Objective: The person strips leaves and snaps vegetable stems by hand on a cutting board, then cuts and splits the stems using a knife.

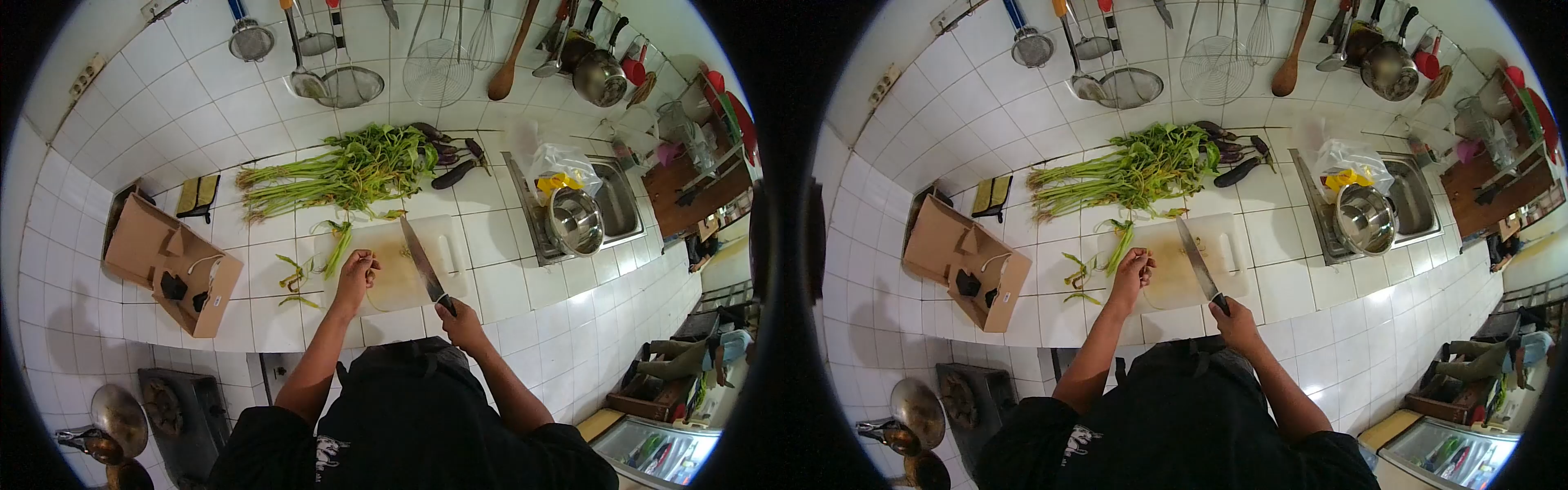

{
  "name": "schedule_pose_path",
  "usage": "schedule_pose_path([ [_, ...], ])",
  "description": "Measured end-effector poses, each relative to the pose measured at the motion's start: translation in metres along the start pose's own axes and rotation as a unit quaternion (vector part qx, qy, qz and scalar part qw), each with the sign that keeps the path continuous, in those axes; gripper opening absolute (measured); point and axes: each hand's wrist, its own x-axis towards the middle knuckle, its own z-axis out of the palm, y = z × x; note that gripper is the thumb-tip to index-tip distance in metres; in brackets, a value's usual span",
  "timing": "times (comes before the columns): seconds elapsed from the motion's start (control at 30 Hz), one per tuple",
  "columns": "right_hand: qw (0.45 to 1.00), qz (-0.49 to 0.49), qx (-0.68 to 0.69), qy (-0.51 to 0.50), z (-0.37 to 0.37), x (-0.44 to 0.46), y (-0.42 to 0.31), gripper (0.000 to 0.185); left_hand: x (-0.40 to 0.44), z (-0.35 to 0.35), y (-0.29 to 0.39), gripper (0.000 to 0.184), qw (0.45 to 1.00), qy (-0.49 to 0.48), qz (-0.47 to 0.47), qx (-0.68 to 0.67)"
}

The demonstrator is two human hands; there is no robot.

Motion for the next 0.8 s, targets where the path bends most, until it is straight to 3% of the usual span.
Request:
schedule_pose_path([
  [0.13, 0.990, 0.077, 0.103, -0.051, -0.010, -0.001, -0.019, 0.037, 0.009, 0.002, 0.000, 0.017, 0.995, 0.006, -0.057, -0.079],
  [0.2, 1.000, -0.029, -0.012, -0.005, -0.012, 0.003, -0.006, 0.038, 0.007, 0.007, 0.000, 0.017, 0.992, 0.009, -0.069, -0.106],
  [0.27, 0.998, -0.057, -0.026, 0.006, -0.015, 0.001, 0.000, 0.038, 0.003, 0.015, 0.002, 0.018, 0.988, 0.011, -0.082, -0.132],
  [0.33, 0.996, -0.084, -0.038, 0.014, -0.018, -0.003, -0.004, 0.038, -0.001, 0.021, 0.002, 0.021, 0.995, -0.029, -0.020, -0.099],
  [0.4, 0.994, 0.018, 0.098, -0.041, -0.023, -0.013, -0.013, 0.036, -0.005, 0.028, 0.005, 0.021, 0.995, -0.052, 0.029, -0.075],
  [0.43, 0.994, 0.017, 0.098, -0.041, -0.027, -0.022, -0.027, 0.036, -0.008, 0.033, 0.009, 0.022, 0.993, -0.075, 0.077, -0.052],
  [0.47, 0.994, -0.091, -0.063, 0.021, -0.031, -0.034, -0.043, 0.033, -0.011, 0.039, 0.014, 0.022, 0.993, -0.075, 0.078, -0.052],
  [0.5, 0.952, -0.194, -0.221, 0.083, -0.035, -0.043, -0.057, 0.030, -0.016, 0.048, 0.021, 0.022, 0.991, -0.062, 0.109, -0.041],
  [0.63, 0.943, -0.235, -0.214, 0.095, -0.050, -0.053, -0.078, 0.027, -0.028, 0.069, 0.041, 0.023, 0.971, -0.091, 0.201, -0.088],
  [0.8, 0.934, -0.265, -0.216, 0.106, -0.073, -0.058, -0.090, 0.026, -0.031, 0.084, 0.047, 0.023, 0.962, -0.103, 0.237, -0.087],
])
